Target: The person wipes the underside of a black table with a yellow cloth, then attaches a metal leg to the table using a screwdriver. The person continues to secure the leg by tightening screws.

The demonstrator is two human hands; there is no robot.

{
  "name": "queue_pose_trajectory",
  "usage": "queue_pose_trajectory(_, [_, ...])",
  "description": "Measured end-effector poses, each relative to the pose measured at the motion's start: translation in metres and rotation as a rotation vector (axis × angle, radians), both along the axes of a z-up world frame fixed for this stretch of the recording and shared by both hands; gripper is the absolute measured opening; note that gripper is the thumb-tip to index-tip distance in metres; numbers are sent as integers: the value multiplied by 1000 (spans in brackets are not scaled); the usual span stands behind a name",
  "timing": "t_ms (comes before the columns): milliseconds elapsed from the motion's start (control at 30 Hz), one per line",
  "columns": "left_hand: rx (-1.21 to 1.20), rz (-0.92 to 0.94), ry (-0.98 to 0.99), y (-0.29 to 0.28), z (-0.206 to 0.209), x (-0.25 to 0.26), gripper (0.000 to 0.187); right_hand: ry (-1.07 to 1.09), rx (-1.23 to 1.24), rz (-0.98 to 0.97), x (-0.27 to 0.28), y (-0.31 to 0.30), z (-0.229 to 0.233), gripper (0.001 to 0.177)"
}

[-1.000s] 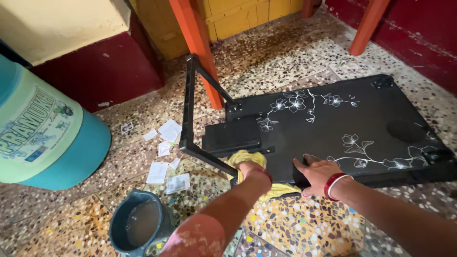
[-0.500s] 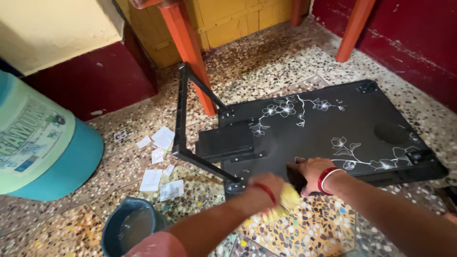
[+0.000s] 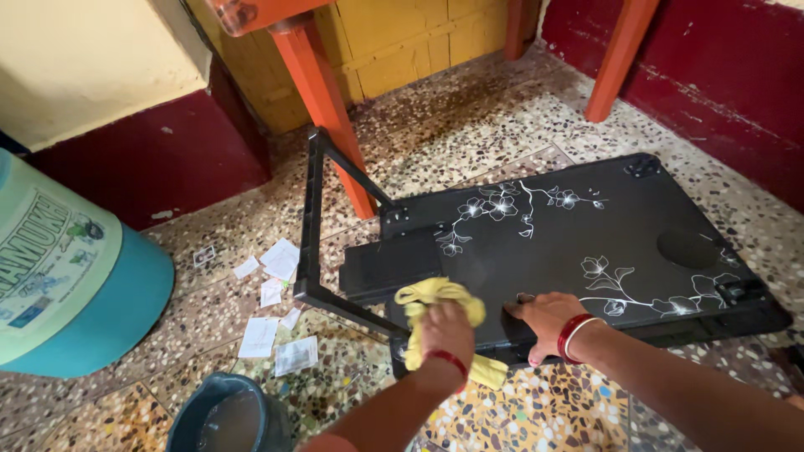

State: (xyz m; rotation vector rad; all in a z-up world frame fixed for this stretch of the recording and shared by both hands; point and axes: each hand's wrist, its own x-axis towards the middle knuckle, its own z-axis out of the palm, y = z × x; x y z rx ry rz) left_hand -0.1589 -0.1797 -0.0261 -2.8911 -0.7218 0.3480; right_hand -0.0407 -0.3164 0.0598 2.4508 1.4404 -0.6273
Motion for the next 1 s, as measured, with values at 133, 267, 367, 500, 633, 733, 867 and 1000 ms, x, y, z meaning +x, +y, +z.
queue_pose_trajectory(133, [-117,-255,-186,-8,1,3,51,-1,-1,30,0,-2,-1,89])
queue_pose_trajectory(267, [-659,-153,-98,30,33,22,66,34,38,-19,1,-8,0,90])
queue_pose_trajectory(367, [-439,-84,-284,43,54,40,65,48,26,-39,2,-7,4,103])
queue_pose_trajectory(500, [-246,-180,-164,15,44,28,79,23,-7,-39,18,0,12,120])
queue_pose_trajectory(633, [-240,-235,-98,6,16,41,76,-20,-251,-107,35,6,8,140])
queue_pose_trajectory(733, [-272,-236,-53,25,8,72,75,-11,-174,-29,40,9,2,149])
queue_pose_trajectory(867, [-240,-178,7,65,15,112,76,13,-262,-29,44,10,0,153])
queue_pose_trajectory(1000, [-173,-45,57,67,16,123,84,29,-230,-32,44,-4,-3,155])
